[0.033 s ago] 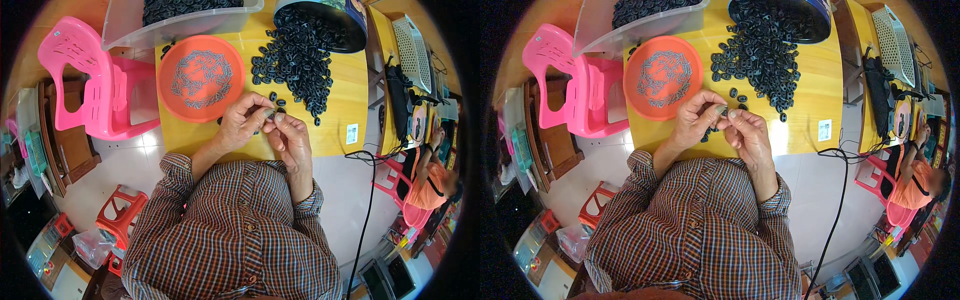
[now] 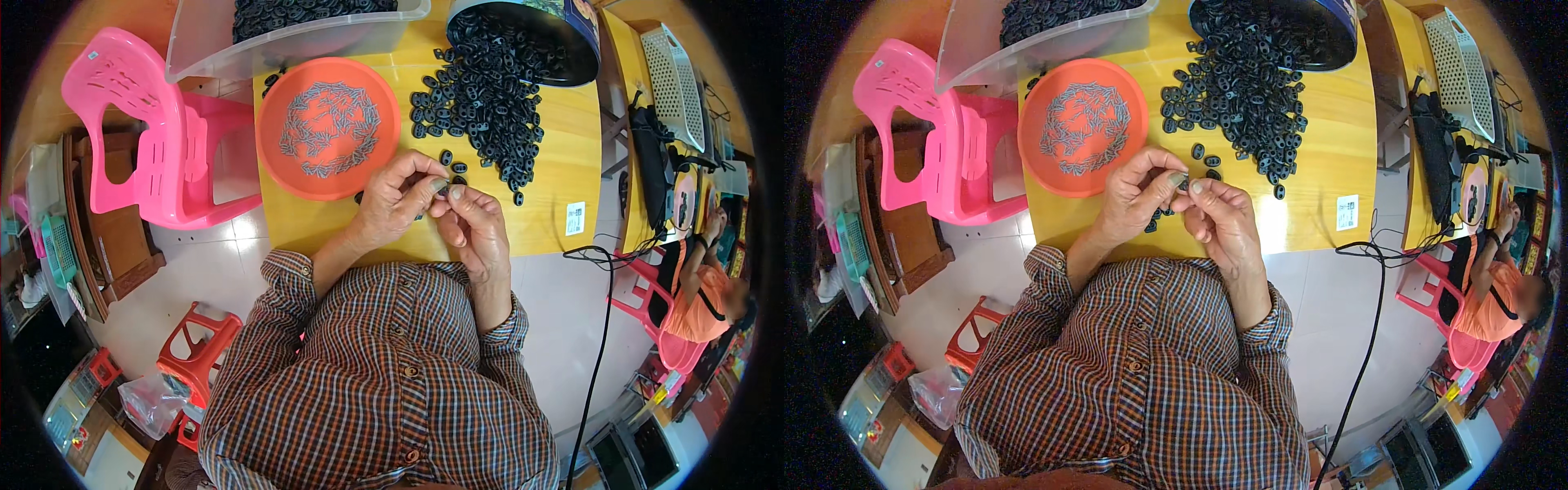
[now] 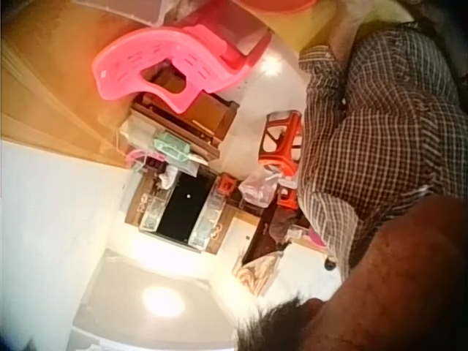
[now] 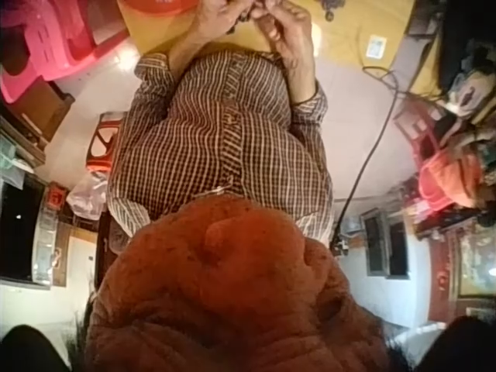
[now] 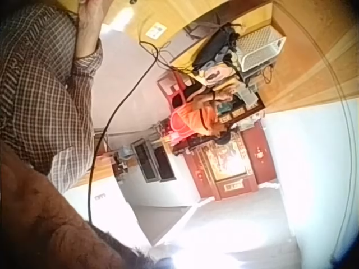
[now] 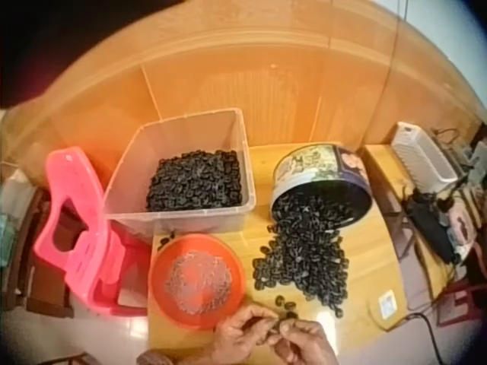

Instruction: Assembling small black plastic components by inserting metal rings into them at a workspace.

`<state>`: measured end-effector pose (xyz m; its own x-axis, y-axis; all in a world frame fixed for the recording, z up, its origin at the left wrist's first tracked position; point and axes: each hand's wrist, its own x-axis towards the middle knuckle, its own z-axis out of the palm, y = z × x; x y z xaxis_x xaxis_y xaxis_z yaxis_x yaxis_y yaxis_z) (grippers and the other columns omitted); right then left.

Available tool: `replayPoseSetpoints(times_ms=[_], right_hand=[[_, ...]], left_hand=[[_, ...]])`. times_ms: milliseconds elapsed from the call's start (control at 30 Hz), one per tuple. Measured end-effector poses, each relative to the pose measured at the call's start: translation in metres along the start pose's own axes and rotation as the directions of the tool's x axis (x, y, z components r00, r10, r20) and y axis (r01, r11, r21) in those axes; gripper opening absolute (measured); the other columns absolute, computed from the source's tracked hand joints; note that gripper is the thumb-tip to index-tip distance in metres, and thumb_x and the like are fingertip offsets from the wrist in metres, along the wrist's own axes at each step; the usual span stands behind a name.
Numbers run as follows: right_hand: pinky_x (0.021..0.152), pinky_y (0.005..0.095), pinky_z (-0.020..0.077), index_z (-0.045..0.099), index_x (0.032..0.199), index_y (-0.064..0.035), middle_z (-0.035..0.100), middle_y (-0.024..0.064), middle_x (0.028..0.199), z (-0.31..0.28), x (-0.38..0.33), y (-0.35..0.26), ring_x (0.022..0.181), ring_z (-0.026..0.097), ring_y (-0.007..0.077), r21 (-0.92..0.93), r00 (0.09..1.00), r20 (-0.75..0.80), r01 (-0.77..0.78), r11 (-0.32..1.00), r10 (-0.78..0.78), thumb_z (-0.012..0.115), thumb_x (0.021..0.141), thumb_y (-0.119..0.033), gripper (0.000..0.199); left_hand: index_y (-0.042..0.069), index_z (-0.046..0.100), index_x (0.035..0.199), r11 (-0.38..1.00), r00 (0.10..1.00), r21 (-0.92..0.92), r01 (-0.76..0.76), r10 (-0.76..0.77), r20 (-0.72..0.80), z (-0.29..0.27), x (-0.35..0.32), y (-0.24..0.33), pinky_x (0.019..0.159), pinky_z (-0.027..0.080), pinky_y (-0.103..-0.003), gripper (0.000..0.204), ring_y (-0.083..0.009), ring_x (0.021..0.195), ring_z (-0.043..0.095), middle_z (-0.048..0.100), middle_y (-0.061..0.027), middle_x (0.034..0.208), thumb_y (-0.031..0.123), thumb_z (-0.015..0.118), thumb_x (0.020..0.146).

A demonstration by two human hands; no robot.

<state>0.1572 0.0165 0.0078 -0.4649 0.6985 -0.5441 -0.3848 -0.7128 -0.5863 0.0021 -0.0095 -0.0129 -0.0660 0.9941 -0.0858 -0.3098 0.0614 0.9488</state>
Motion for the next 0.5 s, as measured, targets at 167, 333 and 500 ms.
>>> replayPoseSetpoints(times_ms=[167, 333, 500], right_hand=[[0.040, 0.0169, 0.0305, 0.061, 0.088, 0.0029, 0.064, 0.0116, 0.075, -0.0062, 0.0001, -0.0008, 0.043, 0.040, 0.0055, 0.087, 0.997, 0.069, -0.044, 0.995, 0.038, 0.057, 0.090, -0.013, 0.016], [0.039, 0.0169, 0.0294, 0.060, 0.090, 0.0036, 0.062, 0.0103, 0.075, -0.0068, 0.0010, -0.0016, 0.045, 0.040, 0.0056, 0.203, 0.988, 0.116, -0.126, 0.971, 0.104, 0.059, 0.088, -0.010, 0.014], [0.040, 0.0172, 0.0298, 0.059, 0.090, 0.0029, 0.061, 0.0089, 0.074, -0.0085, 0.0004, -0.0034, 0.045, 0.040, 0.0058, 0.196, 0.983, 0.159, -0.125, 0.973, 0.095, 0.058, 0.088, -0.009, 0.012]], left_hand=[[0.001, 0.059, 0.096, 1.000, 1.000, 0.024, 0.017, -0.018, 0.021, 0.0012, -0.0004, 0.0039, 0.064, 0.048, -0.021, 0.009, -0.0066, 0.071, 0.058, 0.061, -0.0022, 0.080, 0.003, 0.059, 0.088], [0.001, 0.057, 0.099, 0.978, 0.986, 0.136, -0.158, 0.148, 0.081, -0.0011, 0.0023, -0.0037, 0.060, 0.044, -0.018, 0.010, -0.0027, 0.071, 0.052, 0.056, 0.0004, 0.085, 0.001, 0.056, 0.089], [0.000, 0.057, 0.100, 0.961, 0.976, 0.182, -0.209, 0.192, 0.105, -0.0005, 0.0036, 0.0021, 0.060, 0.044, -0.019, 0.011, -0.0037, 0.071, 0.052, 0.057, -0.0002, 0.086, 0.002, 0.056, 0.089]])
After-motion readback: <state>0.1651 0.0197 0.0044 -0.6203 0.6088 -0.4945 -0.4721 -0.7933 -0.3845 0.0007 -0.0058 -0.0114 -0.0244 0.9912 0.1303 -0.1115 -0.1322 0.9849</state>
